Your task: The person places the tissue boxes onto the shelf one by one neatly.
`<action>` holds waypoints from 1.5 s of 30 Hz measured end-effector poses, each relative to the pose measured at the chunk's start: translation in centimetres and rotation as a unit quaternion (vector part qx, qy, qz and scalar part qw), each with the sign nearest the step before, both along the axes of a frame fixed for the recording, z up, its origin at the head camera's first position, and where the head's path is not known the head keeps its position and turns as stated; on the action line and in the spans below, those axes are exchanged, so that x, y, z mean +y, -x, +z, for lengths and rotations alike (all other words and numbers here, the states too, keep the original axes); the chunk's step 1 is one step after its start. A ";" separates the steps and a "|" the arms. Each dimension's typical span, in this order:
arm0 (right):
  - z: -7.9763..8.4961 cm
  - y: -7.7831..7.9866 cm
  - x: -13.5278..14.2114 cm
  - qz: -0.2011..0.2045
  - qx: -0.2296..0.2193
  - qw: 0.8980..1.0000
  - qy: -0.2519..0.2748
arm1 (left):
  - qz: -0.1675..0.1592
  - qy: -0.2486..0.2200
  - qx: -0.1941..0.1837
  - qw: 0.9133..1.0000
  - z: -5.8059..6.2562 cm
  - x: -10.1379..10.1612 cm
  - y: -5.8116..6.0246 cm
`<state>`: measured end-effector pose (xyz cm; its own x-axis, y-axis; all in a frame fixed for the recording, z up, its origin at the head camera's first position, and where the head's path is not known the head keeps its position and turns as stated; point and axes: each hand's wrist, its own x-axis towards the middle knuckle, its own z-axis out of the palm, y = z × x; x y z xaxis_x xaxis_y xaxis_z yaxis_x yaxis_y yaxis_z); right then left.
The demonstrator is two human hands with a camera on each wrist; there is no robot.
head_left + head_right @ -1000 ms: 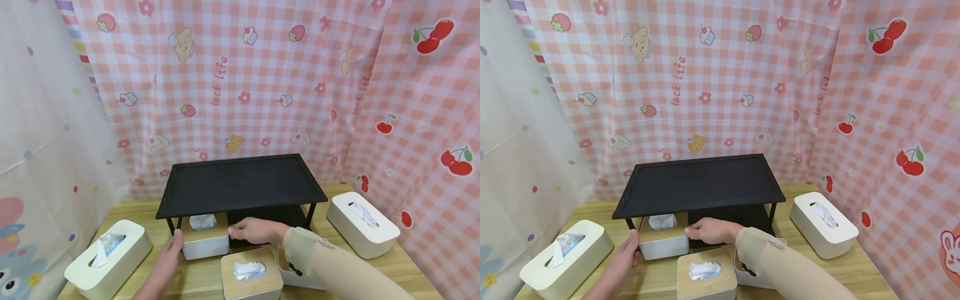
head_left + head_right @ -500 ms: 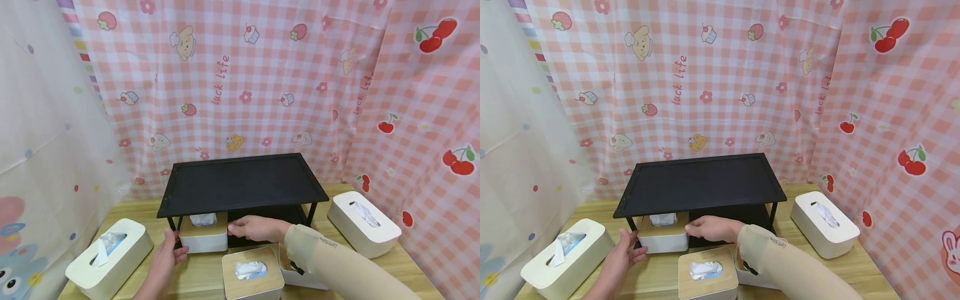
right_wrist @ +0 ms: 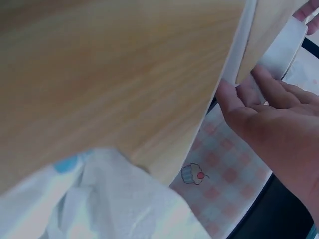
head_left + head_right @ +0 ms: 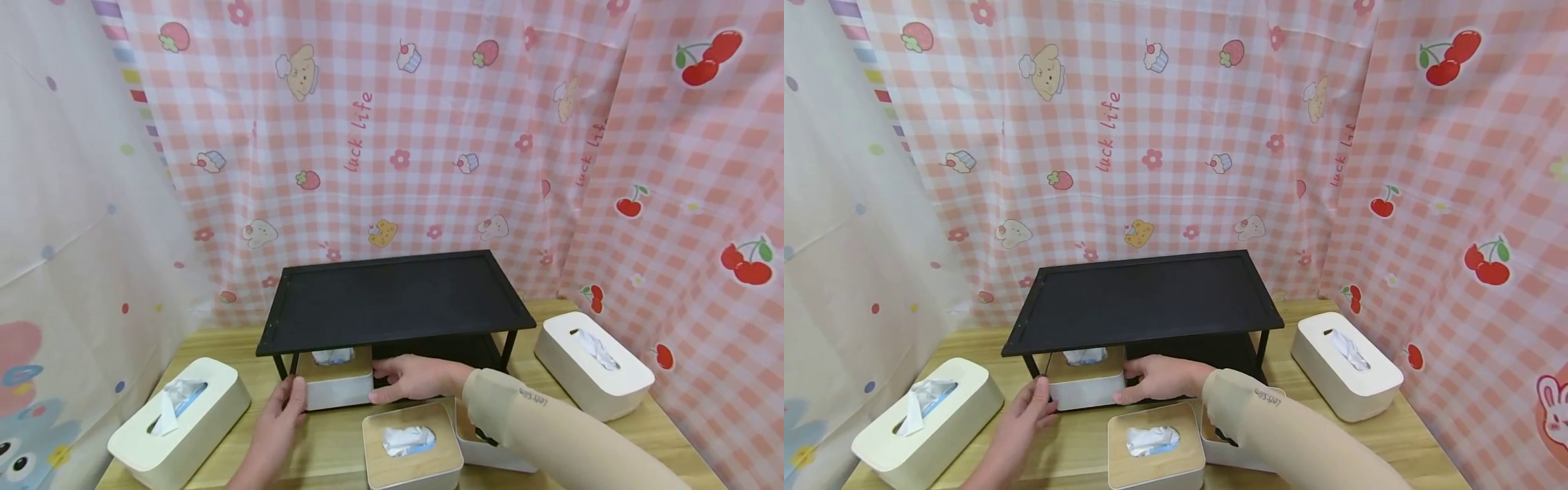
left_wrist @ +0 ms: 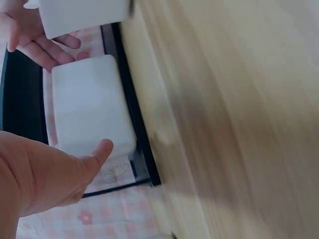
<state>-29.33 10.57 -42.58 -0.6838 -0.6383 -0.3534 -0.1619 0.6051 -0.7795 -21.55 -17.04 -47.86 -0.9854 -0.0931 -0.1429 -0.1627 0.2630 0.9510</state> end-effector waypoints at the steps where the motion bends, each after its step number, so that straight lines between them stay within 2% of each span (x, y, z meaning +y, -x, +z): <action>1: -0.1 -0.1 0.0 0.003 0.010 1.000 -0.007 | -0.002 0.015 0.007 1.000 -0.1 -0.1 0.0; 4: -0.2 -0.2 -0.1 0.007 0.032 0.999 -0.020 | -0.009 0.062 0.023 0.998 -0.5 -0.4 0.0; 13: -0.3 -0.1 0.1 0.022 0.068 0.997 -0.039 | -0.013 0.120 0.036 0.992 -0.7 -0.7 -0.3; 17: -0.1 -0.2 -0.1 0.030 0.088 0.993 -0.070 | -0.016 0.155 0.047 0.987 -0.7 -1.0 -0.3; 22: 0.3 -0.2 -0.6 0.043 0.101 0.987 -0.113 | -0.038 0.181 0.052 0.981 -0.9 -1.5 0.2; 25: 0.5 -0.3 -0.4 0.053 0.106 0.984 -0.131 | -0.056 0.230 0.065 0.969 -1.0 -1.8 0.1; 30: 0.6 -0.6 0.6 0.062 0.113 0.982 -0.139 | -0.073 0.333 0.069 0.937 -1.0 -2.0 -0.9; 34: 0.3 -0.7 1.0 0.063 0.116 0.982 -0.132 | -0.072 0.362 0.077 0.926 -0.9 -2.3 -1.3; 37: 0.1 -0.7 1.0 0.062 0.118 0.983 -0.127 | -0.072 0.360 0.081 0.927 -1.0 -2.5 -1.3; 45: -0.1 -0.3 0.4 0.055 0.126 0.982 -0.129 | -0.073 0.315 0.091 0.942 -1.7 -2.9 -0.1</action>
<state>-29.06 11.00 -42.70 -0.7022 -0.6244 -0.3420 -0.4055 0.7456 -0.5287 -21.43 -19.97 -49.57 -0.9971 0.0345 0.0673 0.0684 0.7912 0.6077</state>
